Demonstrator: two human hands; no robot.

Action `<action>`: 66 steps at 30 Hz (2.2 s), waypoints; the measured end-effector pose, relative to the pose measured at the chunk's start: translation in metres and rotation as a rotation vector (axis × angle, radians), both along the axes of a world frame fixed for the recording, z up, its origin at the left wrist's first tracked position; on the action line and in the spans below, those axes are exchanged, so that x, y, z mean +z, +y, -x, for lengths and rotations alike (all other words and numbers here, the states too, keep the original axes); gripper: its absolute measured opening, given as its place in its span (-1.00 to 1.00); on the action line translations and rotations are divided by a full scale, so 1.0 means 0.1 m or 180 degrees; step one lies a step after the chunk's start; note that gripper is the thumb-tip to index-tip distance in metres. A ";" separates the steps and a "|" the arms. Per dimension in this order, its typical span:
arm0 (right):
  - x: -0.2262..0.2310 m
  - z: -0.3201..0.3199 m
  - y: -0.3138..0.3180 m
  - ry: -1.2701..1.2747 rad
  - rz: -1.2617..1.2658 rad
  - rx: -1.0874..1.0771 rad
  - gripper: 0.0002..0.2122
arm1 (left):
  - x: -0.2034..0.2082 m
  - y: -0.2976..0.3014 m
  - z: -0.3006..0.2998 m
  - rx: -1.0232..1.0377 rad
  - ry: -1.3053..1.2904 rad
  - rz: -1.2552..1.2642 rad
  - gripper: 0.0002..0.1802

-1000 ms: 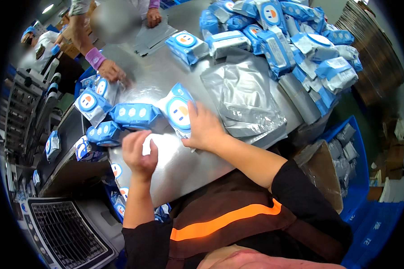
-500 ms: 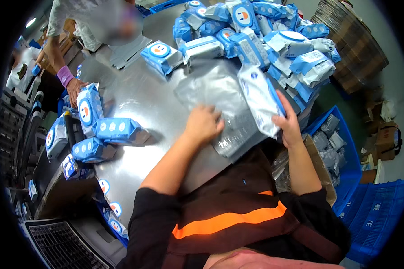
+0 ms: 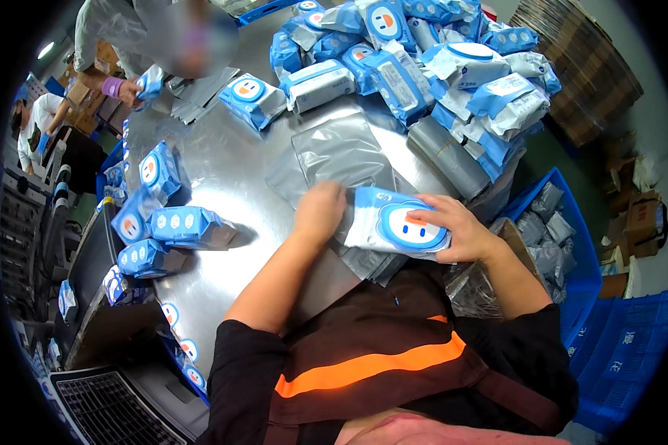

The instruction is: The person picks up individual packs of wet wipes from a table and inserts them into grey plastic shipping bags by hand.

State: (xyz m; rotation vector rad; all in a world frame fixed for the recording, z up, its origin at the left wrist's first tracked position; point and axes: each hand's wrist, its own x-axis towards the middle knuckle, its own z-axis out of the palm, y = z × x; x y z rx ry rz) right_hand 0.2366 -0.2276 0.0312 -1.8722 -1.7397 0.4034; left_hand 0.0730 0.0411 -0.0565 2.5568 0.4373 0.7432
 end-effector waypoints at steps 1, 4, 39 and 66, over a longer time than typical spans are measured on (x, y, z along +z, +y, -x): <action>0.00 0.00 0.03 -0.0012 0.0033 0.0036 -0.29 | 0.01 -0.02 0.01 0.0075 -0.0208 0.0130 -0.90; 0.01 0.00 0.15 -0.0032 0.0164 0.0139 -0.31 | 0.01 -0.11 0.03 0.0275 -0.0747 0.0387 -0.92; -0.18 0.70 0.77 -0.0306 -0.0847 -0.1792 -0.15 | 0.15 -0.48 0.42 0.0260 0.0134 0.0049 -0.15; -0.28 1.23 1.28 -0.0152 -0.1296 -0.0353 -0.86 | 0.07 -0.29 1.04 0.0320 -0.0414 0.2843 -0.23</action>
